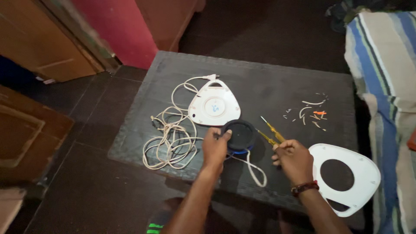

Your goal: The person strips the ends of a white electrical cord, twists the exposed wires, and inserts them into a blue socket module. They then place the module into a black housing and use a screwdriver to secure it.

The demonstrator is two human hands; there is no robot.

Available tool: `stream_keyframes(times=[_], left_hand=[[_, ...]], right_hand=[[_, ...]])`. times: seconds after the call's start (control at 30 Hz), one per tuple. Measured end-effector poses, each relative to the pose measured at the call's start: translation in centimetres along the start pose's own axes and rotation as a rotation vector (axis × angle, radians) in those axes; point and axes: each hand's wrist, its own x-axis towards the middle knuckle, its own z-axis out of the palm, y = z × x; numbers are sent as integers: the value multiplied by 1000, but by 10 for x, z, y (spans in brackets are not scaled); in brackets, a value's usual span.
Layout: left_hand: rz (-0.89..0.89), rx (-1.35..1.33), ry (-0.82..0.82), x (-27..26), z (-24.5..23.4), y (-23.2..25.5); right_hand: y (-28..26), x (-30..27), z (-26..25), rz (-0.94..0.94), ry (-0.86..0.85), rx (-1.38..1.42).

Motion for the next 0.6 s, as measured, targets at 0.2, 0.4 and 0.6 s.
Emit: stream_keyframes(times=[0.2,0.4,0.6], left_hand=[[-83,-59,-151,-1,0,4],[197,130,-325,-24,2,4],[67,63,-418,-34,-10,14]], right_hand=[[3,0,11,-648,251,-613],[0,-7,24,-449,-97,-28],[1,-5,27,-205,-226,-200]])
